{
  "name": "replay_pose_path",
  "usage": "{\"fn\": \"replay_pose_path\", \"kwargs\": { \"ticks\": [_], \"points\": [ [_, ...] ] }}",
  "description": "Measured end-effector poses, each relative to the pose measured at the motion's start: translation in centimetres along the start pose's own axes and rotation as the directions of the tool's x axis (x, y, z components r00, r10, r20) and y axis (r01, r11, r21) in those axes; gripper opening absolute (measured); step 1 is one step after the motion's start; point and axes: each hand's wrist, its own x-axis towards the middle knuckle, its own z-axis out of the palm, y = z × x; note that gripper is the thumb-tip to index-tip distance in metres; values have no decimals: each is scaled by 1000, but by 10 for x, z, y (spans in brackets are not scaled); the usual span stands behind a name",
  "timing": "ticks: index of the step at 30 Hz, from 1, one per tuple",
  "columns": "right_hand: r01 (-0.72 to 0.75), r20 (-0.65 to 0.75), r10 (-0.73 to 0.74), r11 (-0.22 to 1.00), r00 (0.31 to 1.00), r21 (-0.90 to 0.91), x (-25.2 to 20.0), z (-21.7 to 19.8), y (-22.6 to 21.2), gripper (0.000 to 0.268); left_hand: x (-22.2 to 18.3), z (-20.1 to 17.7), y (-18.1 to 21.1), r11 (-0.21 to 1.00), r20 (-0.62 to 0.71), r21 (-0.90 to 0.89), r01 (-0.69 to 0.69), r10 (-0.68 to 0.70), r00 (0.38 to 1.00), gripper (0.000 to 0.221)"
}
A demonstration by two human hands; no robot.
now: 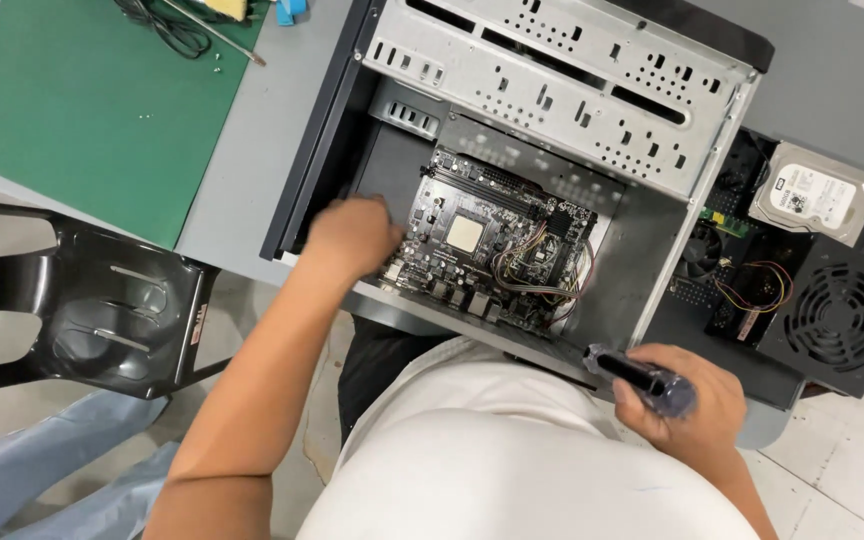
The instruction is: Removing a motherboard from a computer case by unscrewing it and disconnecting cables, followed by cleaning the board with a brush.
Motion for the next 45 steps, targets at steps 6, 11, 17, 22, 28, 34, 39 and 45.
{"fn": "replay_pose_path", "kwargs": {
  "ticks": [6,11,17,22,28,34,39,45],
  "points": [
    [-308,-83,301,948,950,-83,-2,-1,-4,27,-23,8,-3,937,-359,-97,-334,280,890,43],
    [-301,-151,287,951,946,-77,3,-2,-7,30,-29,-3,6,977,-52,-128,-173,167,985,47],
    [-214,-205,201,976,958,-41,-1,1,-1,35,-31,-17,11,967,82,-238,-95,117,990,49],
    [-249,-193,240,968,951,-23,0,-1,1,36,-28,-18,10,964,104,-250,-87,116,988,49],
    [-243,-197,231,969,953,-41,-2,-5,0,37,-22,-14,9,959,100,-265,-98,129,987,51],
    [-253,-182,250,967,951,7,-2,-7,0,39,-22,-18,12,965,129,-257,-61,97,987,50],
    [-197,-186,213,975,959,102,5,-3,-1,40,-22,-18,12,966,137,-253,-47,84,987,52],
    [-187,-179,210,973,961,134,11,-14,-15,40,-28,-19,0,743,-181,-490,-456,425,887,44]
  ]
}}
